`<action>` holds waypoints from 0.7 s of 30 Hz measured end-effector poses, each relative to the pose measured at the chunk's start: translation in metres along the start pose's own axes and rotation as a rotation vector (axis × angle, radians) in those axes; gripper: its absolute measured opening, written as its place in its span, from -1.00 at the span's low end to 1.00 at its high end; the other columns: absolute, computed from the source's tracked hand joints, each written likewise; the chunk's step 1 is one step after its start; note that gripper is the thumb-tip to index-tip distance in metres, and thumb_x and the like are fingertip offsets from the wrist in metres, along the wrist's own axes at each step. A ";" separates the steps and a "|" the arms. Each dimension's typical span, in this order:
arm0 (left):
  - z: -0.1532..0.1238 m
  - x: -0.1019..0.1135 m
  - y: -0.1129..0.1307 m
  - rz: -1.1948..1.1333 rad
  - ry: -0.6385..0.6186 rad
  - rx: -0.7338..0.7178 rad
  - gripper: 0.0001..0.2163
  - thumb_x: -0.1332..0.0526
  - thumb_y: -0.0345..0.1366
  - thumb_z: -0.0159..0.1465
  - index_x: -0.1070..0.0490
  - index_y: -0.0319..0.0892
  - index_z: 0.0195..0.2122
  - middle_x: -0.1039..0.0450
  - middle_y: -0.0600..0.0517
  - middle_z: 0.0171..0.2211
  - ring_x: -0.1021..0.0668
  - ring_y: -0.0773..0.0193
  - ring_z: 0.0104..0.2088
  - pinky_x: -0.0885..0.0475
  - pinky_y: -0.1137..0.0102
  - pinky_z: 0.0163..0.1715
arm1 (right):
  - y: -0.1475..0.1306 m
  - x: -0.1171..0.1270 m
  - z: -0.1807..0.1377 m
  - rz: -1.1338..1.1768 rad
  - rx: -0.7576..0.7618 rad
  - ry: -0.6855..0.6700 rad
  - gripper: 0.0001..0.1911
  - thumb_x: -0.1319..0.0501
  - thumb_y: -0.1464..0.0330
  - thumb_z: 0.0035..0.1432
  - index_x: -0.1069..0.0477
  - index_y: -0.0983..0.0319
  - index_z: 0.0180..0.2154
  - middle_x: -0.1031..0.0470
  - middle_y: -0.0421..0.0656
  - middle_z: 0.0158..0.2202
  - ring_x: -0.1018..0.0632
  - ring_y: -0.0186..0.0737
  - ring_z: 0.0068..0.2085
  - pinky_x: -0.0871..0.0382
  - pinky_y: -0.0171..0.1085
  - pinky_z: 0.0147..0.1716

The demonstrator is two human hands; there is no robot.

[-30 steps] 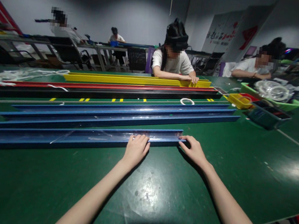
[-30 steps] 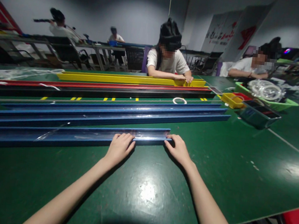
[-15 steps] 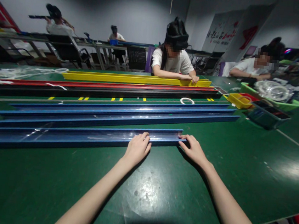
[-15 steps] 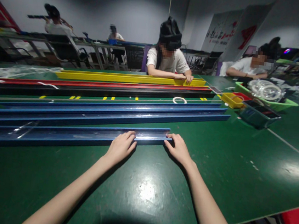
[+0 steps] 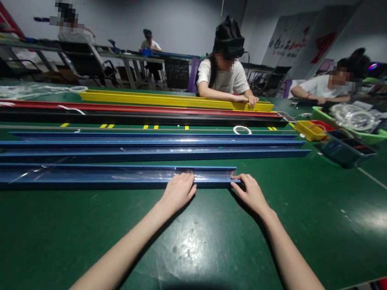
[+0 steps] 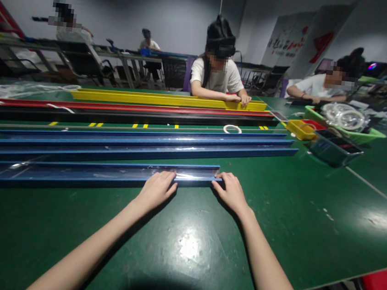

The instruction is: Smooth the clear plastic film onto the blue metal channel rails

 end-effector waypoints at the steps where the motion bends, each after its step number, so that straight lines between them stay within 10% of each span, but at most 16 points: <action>1: 0.001 0.000 0.000 0.001 -0.006 0.001 -0.80 -0.02 -0.28 0.26 -0.32 -0.23 -0.17 -0.46 -0.12 -0.24 -0.48 0.15 -0.16 -0.32 0.30 -0.18 | 0.001 0.000 0.000 -0.009 -0.006 0.004 -0.74 -0.05 0.15 0.15 -0.34 0.19 -0.28 -0.44 -0.10 -0.26 -0.43 -0.15 -0.18 -0.28 -0.16 -0.16; 21: 0.003 0.000 -0.002 0.013 -0.044 0.006 -0.82 -0.01 -0.26 0.26 -0.33 -0.19 -0.23 -0.47 -0.07 -0.31 -0.48 0.16 -0.25 -0.29 0.32 -0.26 | 0.008 0.003 0.000 0.012 -0.077 0.020 -0.74 -0.09 0.11 0.09 -0.30 0.17 -0.35 -0.40 -0.16 -0.37 -0.43 -0.20 -0.31 -0.27 -0.23 -0.28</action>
Point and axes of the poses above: each hand's wrist, its own z-axis towards the middle knuckle, its own x-axis out of the back of the hand, y = z × x, the point moved 10 cm from there along z, towards the middle knuckle
